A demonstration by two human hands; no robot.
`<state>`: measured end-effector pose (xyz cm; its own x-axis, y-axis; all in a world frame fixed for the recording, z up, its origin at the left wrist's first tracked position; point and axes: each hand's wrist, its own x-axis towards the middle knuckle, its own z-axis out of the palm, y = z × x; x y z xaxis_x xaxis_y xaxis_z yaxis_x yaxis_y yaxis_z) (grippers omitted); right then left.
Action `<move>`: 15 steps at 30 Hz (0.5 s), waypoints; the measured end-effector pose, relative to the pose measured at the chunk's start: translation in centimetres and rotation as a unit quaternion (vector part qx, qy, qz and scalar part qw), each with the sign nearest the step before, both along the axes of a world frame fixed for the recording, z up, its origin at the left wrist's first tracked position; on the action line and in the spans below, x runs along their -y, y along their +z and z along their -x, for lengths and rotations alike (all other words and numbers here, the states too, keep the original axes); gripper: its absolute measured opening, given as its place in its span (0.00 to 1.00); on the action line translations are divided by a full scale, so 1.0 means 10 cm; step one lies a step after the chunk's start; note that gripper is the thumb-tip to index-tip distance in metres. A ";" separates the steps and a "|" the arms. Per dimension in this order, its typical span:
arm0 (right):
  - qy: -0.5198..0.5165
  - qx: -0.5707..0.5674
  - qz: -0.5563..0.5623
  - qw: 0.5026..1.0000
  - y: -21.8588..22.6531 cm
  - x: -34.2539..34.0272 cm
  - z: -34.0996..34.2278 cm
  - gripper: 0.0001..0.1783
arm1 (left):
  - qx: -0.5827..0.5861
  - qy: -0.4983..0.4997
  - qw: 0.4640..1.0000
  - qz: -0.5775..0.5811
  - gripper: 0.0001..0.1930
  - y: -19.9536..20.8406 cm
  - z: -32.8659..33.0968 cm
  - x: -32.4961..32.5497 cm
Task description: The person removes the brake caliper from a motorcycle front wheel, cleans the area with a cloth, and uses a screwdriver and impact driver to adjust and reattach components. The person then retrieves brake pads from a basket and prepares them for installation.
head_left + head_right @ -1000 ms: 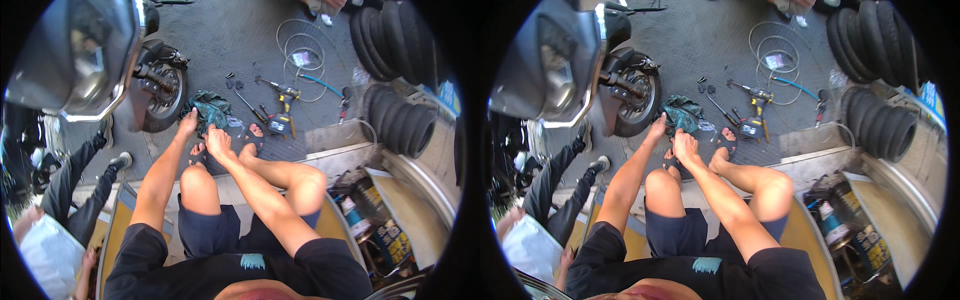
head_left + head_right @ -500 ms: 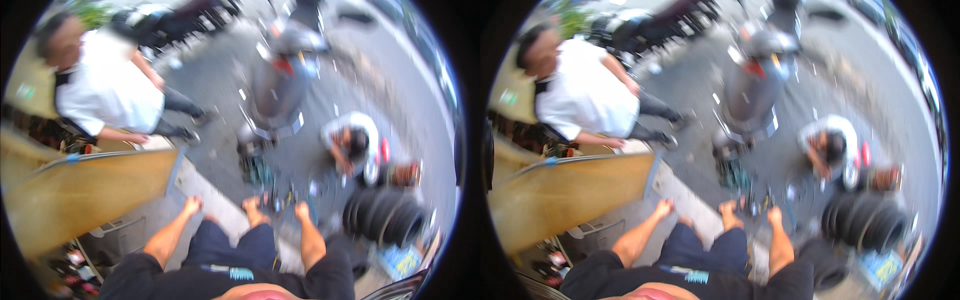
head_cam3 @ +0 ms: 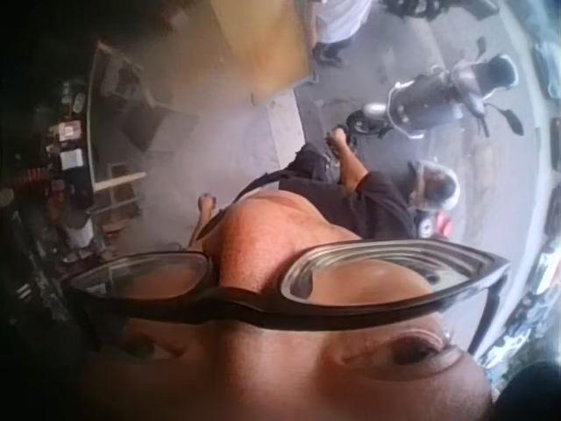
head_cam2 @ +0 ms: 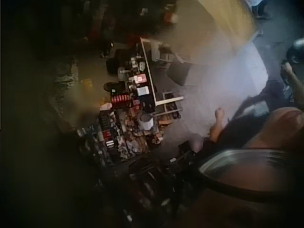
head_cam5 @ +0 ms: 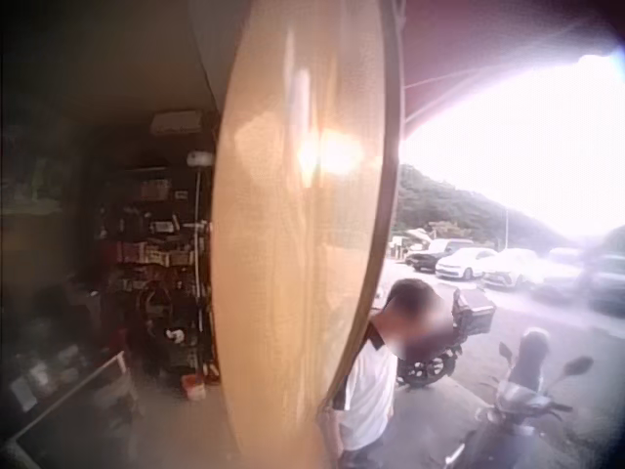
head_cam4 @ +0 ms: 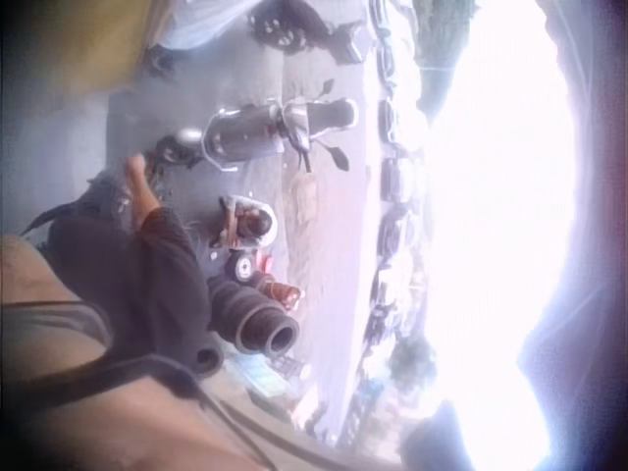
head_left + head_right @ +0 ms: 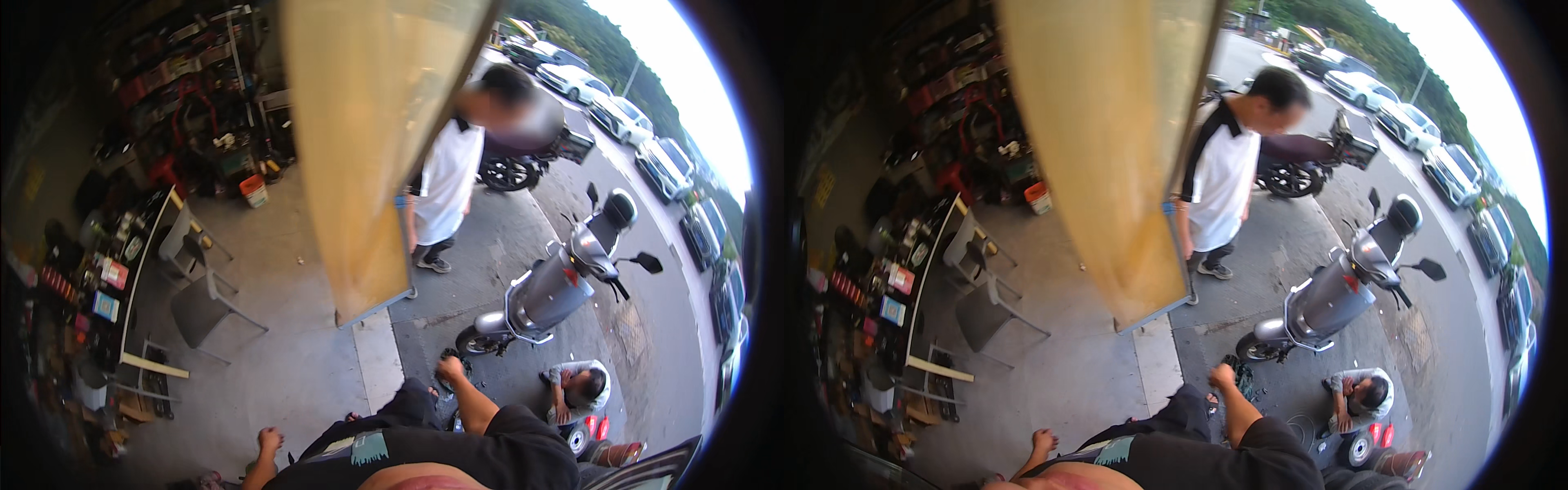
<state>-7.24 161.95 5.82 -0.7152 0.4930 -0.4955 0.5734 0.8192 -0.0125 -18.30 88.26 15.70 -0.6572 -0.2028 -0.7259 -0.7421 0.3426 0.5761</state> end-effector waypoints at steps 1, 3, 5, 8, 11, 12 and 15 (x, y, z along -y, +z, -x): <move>-0.049 -0.034 0.172 0.983 0.31 0.73 0.83 0.18 | 0.036 0.107 0.991 0.069 0.11 0.09 -0.23 0.64; 0.014 -0.198 0.186 0.962 0.64 1.47 1.69 0.18 | 0.087 0.254 0.955 0.125 0.10 0.03 -0.37 1.36; 0.159 -0.315 0.223 0.909 1.20 2.33 2.42 0.16 | 0.113 0.346 0.925 0.111 0.10 -0.13 -0.66 1.85; 0.231 -0.211 0.283 0.907 1.62 3.03 3.28 0.15 | 0.130 0.405 0.905 0.027 0.10 -0.48 -0.74 1.96; 0.242 -0.155 0.290 0.913 1.55 3.54 3.92 0.17 | 0.108 0.406 0.905 -0.069 0.10 -0.79 -0.45 1.79; 0.262 -0.155 0.270 0.913 1.35 3.62 4.12 0.18 | 0.096 0.393 0.910 -0.086 0.10 -0.91 -0.28 1.66; 0.274 -0.025 0.172 0.946 0.62 3.52 4.65 0.17 | 0.045 0.303 0.950 -0.054 0.10 -1.14 0.61 1.19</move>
<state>-53.76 126.72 12.03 -0.8434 -0.1424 -0.5180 0.0555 0.9360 -0.3477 -24.40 76.38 4.33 -0.3774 -0.4447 -0.8123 -0.8327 -0.2209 0.5078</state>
